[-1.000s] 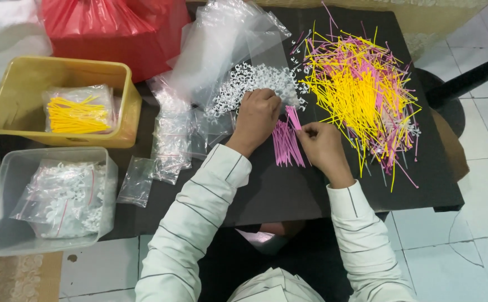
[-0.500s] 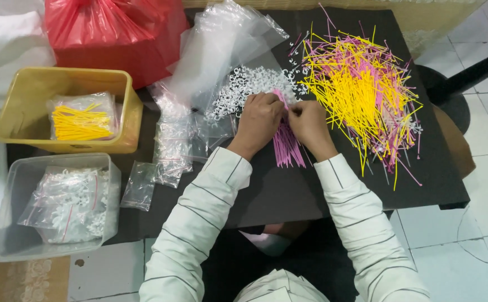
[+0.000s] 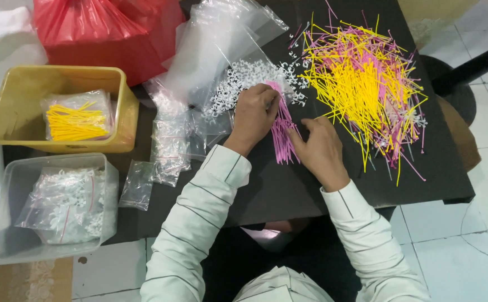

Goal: Sorting and packaging small colorful plastic ribbons into individual plastic bags.

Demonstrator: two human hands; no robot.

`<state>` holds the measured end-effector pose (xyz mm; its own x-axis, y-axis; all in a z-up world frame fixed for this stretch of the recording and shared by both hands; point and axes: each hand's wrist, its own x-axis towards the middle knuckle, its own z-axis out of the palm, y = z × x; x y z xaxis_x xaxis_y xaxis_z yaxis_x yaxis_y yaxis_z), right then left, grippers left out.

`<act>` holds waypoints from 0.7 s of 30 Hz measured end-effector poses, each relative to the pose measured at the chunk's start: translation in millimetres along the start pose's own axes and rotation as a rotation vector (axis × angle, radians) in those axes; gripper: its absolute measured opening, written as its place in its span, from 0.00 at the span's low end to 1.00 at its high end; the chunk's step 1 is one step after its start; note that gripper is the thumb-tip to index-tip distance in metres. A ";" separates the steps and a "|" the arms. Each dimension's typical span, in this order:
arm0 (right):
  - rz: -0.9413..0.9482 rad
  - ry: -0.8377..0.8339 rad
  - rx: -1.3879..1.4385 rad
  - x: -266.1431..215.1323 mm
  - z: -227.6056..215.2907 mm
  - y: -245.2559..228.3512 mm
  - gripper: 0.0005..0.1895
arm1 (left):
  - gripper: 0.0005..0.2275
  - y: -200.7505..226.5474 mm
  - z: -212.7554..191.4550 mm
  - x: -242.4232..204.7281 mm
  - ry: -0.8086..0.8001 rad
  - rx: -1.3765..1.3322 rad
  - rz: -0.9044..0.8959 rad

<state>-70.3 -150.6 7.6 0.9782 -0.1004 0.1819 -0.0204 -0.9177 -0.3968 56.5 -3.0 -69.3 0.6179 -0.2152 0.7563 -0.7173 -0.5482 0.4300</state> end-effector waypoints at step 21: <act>-0.024 -0.004 0.001 50.5 39.1 3.1 0.17 | 0.01 25.0 -27.0 12.4 0.153 -0.044 -0.065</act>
<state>-12.9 -143.4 -19.6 0.9792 -0.0771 0.1875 0.0028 -0.9196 -0.3929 37.5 2.4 -35.9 0.6099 -0.0532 0.7907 -0.6928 -0.5201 0.4995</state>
